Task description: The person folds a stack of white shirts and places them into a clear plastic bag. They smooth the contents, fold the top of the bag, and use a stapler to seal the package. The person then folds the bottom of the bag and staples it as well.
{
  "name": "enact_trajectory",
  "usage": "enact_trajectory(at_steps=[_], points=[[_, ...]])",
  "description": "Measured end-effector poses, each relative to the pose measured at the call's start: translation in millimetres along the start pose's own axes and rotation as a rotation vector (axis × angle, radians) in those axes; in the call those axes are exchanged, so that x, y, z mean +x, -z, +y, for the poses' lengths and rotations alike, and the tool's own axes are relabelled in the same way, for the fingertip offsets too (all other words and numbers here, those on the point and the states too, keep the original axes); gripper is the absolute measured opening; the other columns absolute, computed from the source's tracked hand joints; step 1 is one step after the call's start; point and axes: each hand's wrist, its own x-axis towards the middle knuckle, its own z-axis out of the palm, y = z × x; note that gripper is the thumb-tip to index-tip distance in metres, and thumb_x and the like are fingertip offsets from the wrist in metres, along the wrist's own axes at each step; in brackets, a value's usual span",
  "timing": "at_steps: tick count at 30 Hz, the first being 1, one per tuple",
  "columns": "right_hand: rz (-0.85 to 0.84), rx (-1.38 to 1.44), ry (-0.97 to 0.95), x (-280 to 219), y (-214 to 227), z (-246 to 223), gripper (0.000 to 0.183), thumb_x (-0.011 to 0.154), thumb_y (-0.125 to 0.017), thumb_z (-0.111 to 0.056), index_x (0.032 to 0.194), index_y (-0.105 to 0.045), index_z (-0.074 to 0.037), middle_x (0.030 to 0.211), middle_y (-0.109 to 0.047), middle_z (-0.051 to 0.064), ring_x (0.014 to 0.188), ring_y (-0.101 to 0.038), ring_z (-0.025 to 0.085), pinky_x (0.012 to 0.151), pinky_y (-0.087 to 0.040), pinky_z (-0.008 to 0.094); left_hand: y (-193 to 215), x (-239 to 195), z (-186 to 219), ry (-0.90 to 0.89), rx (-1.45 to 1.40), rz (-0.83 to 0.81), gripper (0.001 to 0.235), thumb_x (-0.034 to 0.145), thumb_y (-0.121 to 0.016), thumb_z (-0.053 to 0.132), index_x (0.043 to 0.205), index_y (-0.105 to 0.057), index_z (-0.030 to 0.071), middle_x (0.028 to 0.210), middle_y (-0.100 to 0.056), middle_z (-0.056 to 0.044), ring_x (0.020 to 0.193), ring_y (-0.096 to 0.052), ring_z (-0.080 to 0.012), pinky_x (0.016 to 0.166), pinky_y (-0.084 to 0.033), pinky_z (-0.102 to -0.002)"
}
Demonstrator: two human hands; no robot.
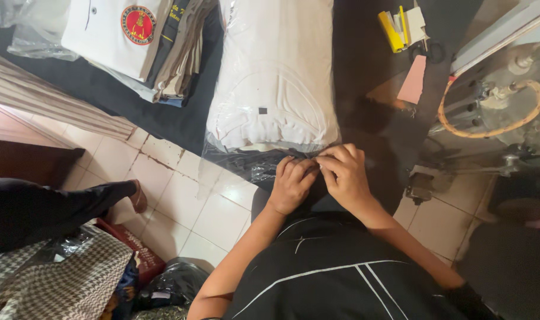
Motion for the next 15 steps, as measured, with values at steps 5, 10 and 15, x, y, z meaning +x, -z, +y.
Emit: enact_trajectory(at_steps=[5, 10, 15], points=[[0.025, 0.052, -0.028, -13.1, -8.1, 5.3, 0.015, 0.087, -0.072, -0.004, 0.101, -0.073, -0.006, 0.105, -0.071, 0.004, 0.100, -0.061, 0.026, 0.095, -0.040, 0.043, 6.5, 2.9, -2.8, -0.025, -0.040, -0.024, 0.032, 0.082, -0.066, 0.007, 0.114, -0.070, 0.011, 0.127, -0.062, -0.005, 0.117, -0.061, -0.0227, 0.110, -0.041, -0.047], [0.082, 0.070, -0.054, -27.8, -18.1, 11.9, 0.037, 0.091, -0.066, 0.000, 0.126, -0.054, 0.002, 0.117, -0.071, 0.007, 0.107, -0.062, 0.026, 0.103, -0.036, 0.048, 10.0, 13.5, -3.2, -0.009, 0.008, -0.013, 0.030, 0.085, -0.065, 0.009, 0.115, -0.069, 0.010, 0.125, -0.066, -0.004, 0.113, -0.061, -0.0226, 0.110, -0.041, -0.046], [0.181, 0.134, -0.096, -38.6, -26.7, 14.6, 0.043, 0.087, -0.072, 0.004, 0.125, -0.058, -0.010, 0.113, -0.066, 0.012, 0.109, -0.062, 0.030, 0.098, -0.050, 0.041, 10.9, 22.0, -5.3, -0.015, 0.079, 0.013, 0.027, 0.091, -0.065, 0.009, 0.117, -0.069, 0.013, 0.120, -0.069, 0.000, 0.108, -0.062, -0.0203, 0.103, -0.042, -0.044]])
